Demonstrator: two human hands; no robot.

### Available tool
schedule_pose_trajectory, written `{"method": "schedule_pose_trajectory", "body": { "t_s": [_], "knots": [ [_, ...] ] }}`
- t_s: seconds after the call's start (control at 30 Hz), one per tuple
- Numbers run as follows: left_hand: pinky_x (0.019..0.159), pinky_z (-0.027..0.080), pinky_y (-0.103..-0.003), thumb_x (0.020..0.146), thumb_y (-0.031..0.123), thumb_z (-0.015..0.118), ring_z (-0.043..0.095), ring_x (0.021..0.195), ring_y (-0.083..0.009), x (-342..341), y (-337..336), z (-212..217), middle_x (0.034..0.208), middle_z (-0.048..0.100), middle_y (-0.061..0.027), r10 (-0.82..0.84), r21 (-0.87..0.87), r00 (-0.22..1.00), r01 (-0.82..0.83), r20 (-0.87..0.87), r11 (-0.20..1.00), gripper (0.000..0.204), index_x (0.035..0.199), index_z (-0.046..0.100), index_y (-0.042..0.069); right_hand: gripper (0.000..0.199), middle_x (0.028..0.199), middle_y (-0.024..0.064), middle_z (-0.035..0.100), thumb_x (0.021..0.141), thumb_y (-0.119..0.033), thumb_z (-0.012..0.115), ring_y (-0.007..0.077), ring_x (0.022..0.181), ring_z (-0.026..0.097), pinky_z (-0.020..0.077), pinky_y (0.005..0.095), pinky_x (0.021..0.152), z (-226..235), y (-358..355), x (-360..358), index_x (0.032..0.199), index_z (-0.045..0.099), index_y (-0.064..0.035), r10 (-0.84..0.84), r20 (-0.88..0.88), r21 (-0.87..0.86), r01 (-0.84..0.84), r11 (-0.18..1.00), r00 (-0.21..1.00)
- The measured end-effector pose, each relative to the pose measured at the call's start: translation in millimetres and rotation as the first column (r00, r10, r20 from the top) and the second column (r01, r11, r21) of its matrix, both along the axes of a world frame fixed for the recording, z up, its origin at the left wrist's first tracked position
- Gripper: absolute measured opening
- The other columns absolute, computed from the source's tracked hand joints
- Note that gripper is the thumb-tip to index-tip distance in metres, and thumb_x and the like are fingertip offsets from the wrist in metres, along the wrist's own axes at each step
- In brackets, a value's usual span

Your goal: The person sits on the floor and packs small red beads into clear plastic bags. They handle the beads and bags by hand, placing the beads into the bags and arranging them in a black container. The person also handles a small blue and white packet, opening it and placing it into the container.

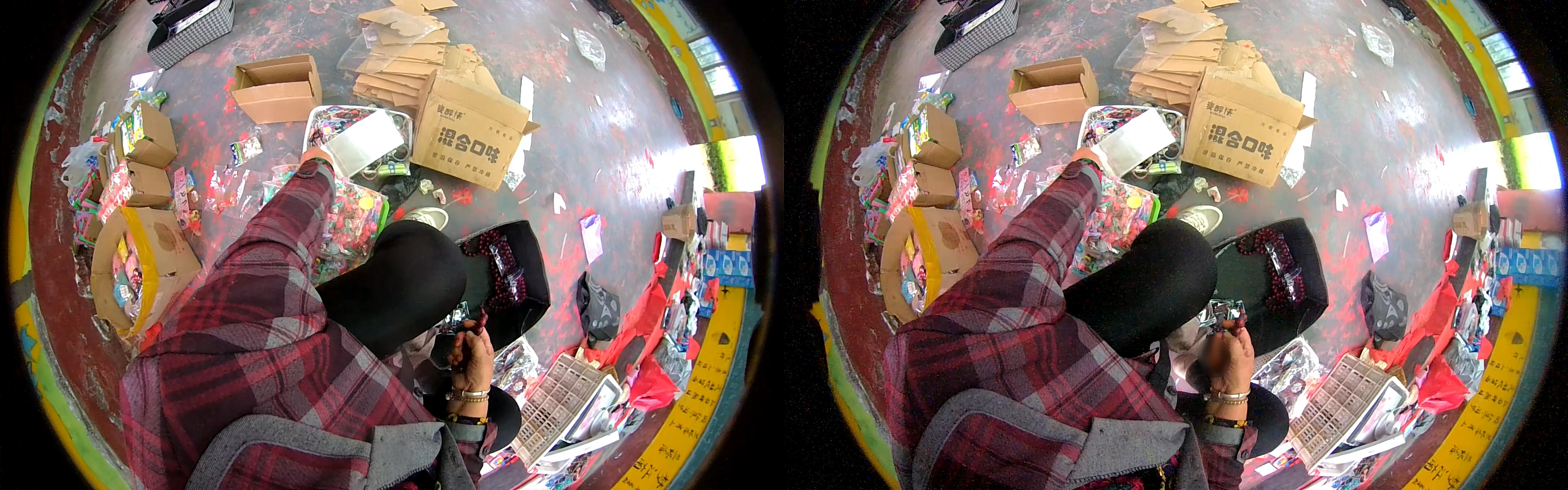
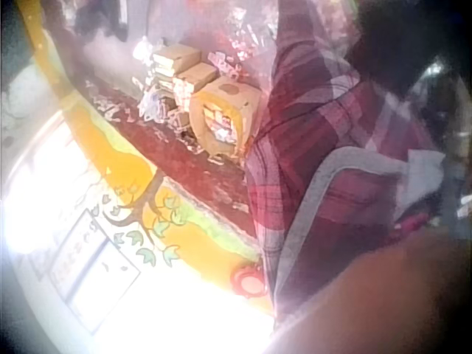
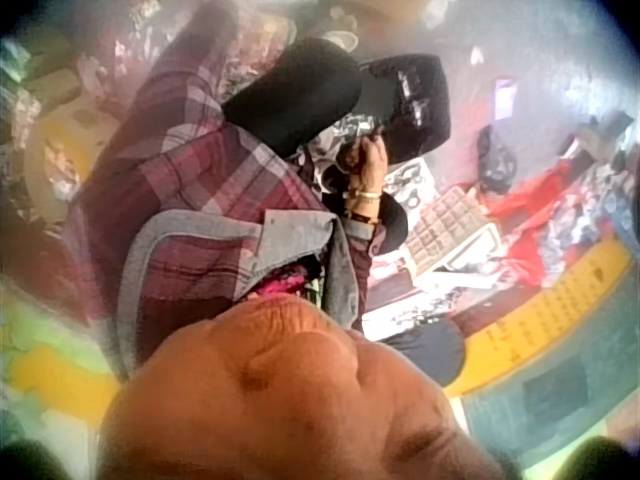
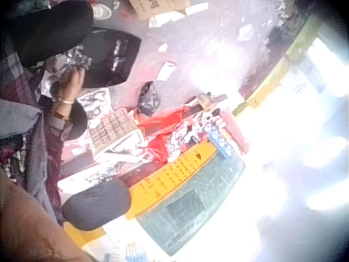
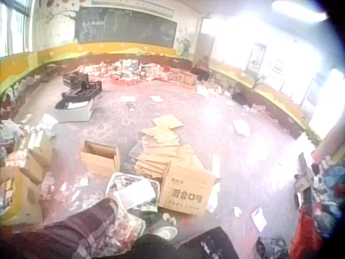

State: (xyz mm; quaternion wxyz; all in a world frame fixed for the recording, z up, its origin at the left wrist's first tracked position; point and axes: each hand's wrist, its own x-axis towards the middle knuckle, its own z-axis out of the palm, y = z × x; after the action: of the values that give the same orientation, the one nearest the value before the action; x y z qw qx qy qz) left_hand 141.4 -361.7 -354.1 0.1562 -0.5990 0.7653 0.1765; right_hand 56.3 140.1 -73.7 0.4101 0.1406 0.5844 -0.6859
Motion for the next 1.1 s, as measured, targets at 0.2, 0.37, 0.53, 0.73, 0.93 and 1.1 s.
{"method": "schedule_pose_trajectory", "body": {
  "t_s": [0.2,0.37,0.53,0.73,0.93,1.1],
  "knots": [
    [0.053,0.05,-0.035,0.078,0.014,0.054,0.061,0.061,-0.0251,57.6,-39.5,-42.3,0.073,0.063,-0.0153,0.01,0.361,0.95,0.109,-0.312,0.926,0.018,0.083,0.064,0.0,0.017,0.064,0.0033,0.054,0.085,-0.011,0.047,0.0094,0.042,0.042,0.0333,0.0207,0.038,2.8,-2.4,2.4,0.1,0.051,-0.0042,0.072,0.023,-0.03,-0.072,0.997,0.997],
    [0.037,0.045,-0.029,0.077,0.008,0.054,0.056,0.047,-0.0202,11.4,6.2,41.2,0.064,0.06,-0.0111,0.844,0.886,0.466,-0.229,-0.264,0.404,0.009,0.075,0.055,-0.001,0.017,0.063,0.0032,0.054,0.084,-0.011,0.047,0.0096,0.042,0.043,0.0339,0.0209,0.038,6.9,-1.2,2.2,0.1,0.051,-0.0041,0.032,-0.035,0.041,-0.031,0.999,0.999],
    [0.035,0.041,-0.023,0.079,0.015,0.053,0.062,0.059,-0.0174,11.3,13.4,92.9,0.071,0.063,-0.0075,0.93,0.952,0.247,-0.069,-0.274,0.299,0.011,0.077,0.055,0.005,0.017,0.063,0.0033,0.054,0.084,-0.012,0.048,0.0097,0.041,0.043,0.0347,0.021,0.038,9.0,-3.7,5.6,0.099,0.051,-0.0042,0.059,-0.027,0.038,-0.058,0.998,0.998],
    [0.075,0.049,-0.044,0.079,0.027,0.055,0.064,0.073,-0.0267,-6.3,-1.6,48.8,0.082,0.065,-0.0084,0.7,0.9,0.633,-0.01,-0.332,0.436,0.023,0.081,0.064,0.006,0.015,0.07,0.0025,0.055,0.082,-0.009,0.051,0.0092,0.057,0.052,0.0426,0.0184,0.051,15.5,-4.8,9.7,0.096,0.055,-0.0028,-0.002,-0.072,0.021,0.003,1.0,0.997],
    [0.083,0.045,-0.042,0.078,0.029,0.057,0.062,0.081,-0.0262,14.1,-20.6,27.3,0.088,0.065,-0.0086,-0.188,0.241,0.957,0.24,-0.219,0.94,0.024,0.084,0.067,0.008,0.016,0.073,0.0027,0.056,0.081,-0.008,0.051,0.0097,0.064,0.053,0.0446,0.019,0.058,16.8,3.9,9.0,0.095,0.056,-0.0008,0.02,-0.089,-0.035,-0.023,0.999,0.996],
    [0.083,0.046,-0.041,0.077,0.029,0.056,0.062,0.083,-0.0271,41.9,-12.4,39.5,0.089,0.065,-0.01,-0.093,0.258,0.937,0.187,-0.337,0.948,0.025,0.085,0.066,0.008,0.014,0.077,0.0015,0.056,0.082,-0.006,0.051,0.0099,0.068,0.054,0.0439,0.0205,0.062,13.5,9.8,7.5,0.095,0.056,-0.0028,0.065,-0.058,-0.051,-0.068,0.996,0.996]
  ]
}}
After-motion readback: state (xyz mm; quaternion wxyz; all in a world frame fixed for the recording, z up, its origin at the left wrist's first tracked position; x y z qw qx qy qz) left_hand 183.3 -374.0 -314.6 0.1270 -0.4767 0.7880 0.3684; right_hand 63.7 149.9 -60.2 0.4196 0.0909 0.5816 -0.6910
